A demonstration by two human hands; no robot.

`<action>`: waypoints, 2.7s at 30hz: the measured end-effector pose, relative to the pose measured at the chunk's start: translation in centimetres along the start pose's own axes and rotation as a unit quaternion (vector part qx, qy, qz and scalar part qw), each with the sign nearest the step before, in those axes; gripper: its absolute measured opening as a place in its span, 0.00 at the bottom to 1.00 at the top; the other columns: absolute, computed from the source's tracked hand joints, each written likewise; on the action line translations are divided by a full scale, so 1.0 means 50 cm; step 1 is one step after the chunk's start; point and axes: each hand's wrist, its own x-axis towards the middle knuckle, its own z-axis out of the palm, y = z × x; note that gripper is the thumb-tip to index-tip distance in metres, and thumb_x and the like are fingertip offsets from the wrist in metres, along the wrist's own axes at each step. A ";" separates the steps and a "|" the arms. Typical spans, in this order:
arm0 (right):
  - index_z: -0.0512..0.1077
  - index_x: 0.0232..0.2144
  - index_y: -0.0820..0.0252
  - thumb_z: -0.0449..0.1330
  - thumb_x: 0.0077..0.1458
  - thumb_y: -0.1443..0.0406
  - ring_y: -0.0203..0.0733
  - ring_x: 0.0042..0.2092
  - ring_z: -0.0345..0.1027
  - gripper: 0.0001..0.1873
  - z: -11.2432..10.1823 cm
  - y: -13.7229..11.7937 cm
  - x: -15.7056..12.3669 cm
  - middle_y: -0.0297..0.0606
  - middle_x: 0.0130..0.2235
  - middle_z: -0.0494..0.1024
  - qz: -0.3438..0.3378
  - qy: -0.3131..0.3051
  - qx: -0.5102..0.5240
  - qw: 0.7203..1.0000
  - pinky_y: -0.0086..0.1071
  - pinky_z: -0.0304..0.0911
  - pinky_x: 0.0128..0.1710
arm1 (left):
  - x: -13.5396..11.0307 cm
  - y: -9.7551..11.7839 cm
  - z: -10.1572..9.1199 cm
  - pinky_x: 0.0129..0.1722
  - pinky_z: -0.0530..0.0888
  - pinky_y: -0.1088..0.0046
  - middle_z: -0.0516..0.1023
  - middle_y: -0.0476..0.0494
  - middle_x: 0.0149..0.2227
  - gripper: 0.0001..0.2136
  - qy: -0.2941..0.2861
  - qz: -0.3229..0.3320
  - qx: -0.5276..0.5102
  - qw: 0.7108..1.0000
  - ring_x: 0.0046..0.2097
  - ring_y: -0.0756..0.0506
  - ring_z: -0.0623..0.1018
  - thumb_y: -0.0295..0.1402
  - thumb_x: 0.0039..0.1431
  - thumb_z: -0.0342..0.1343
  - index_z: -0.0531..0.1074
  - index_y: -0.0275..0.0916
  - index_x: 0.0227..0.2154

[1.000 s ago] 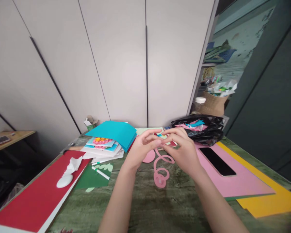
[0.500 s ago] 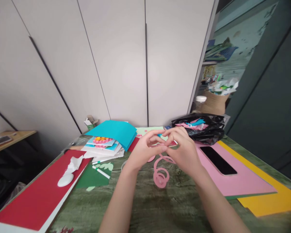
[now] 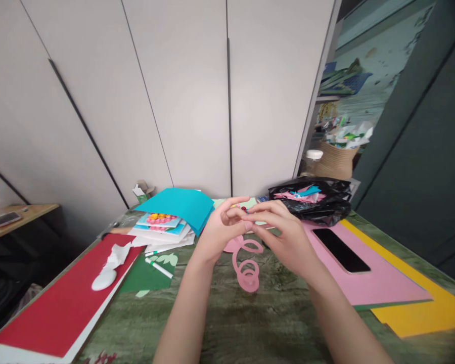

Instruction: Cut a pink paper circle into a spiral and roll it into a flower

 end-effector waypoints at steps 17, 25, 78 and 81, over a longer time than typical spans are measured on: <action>0.75 0.34 0.51 0.57 0.54 0.70 0.45 0.46 0.63 0.09 -0.007 -0.002 -0.001 0.38 0.42 0.72 -0.002 0.030 -0.044 0.999 0.41 0.62 0.44 | -0.008 0.002 0.024 0.37 0.69 0.75 0.75 0.49 0.33 0.22 -0.001 0.002 0.035 0.999 0.35 0.51 0.74 0.28 0.48 0.61 0.66 0.41 0.47; 0.68 0.23 0.56 0.61 0.47 0.73 0.45 0.44 0.64 0.08 -0.012 0.001 0.002 0.37 0.39 0.73 0.010 0.060 -0.044 0.997 0.41 0.60 0.43 | 0.001 -0.017 0.022 0.37 0.71 0.74 0.75 0.47 0.34 0.22 -0.049 -0.007 -0.007 0.999 0.37 0.49 0.75 0.28 0.47 0.62 0.66 0.40 0.48; 0.66 0.19 0.58 0.61 0.45 0.73 0.47 0.43 0.63 0.09 -0.003 0.002 0.000 0.38 0.40 0.73 0.035 0.048 -0.070 0.996 0.42 0.58 0.42 | -0.006 -0.009 0.011 0.42 0.69 0.69 0.76 0.45 0.36 0.27 -0.076 -0.006 0.054 0.996 0.43 0.46 0.73 0.28 0.46 0.63 0.64 0.41 0.51; 0.65 0.19 0.58 0.61 0.44 0.74 0.47 0.43 0.64 0.10 -0.001 -0.002 0.001 0.39 0.40 0.73 0.023 0.050 -0.064 0.996 0.41 0.59 0.42 | -0.005 -0.013 0.015 0.42 0.68 0.70 0.75 0.46 0.34 0.26 -0.062 0.006 0.045 0.997 0.41 0.47 0.74 0.27 0.46 0.63 0.65 0.41 0.50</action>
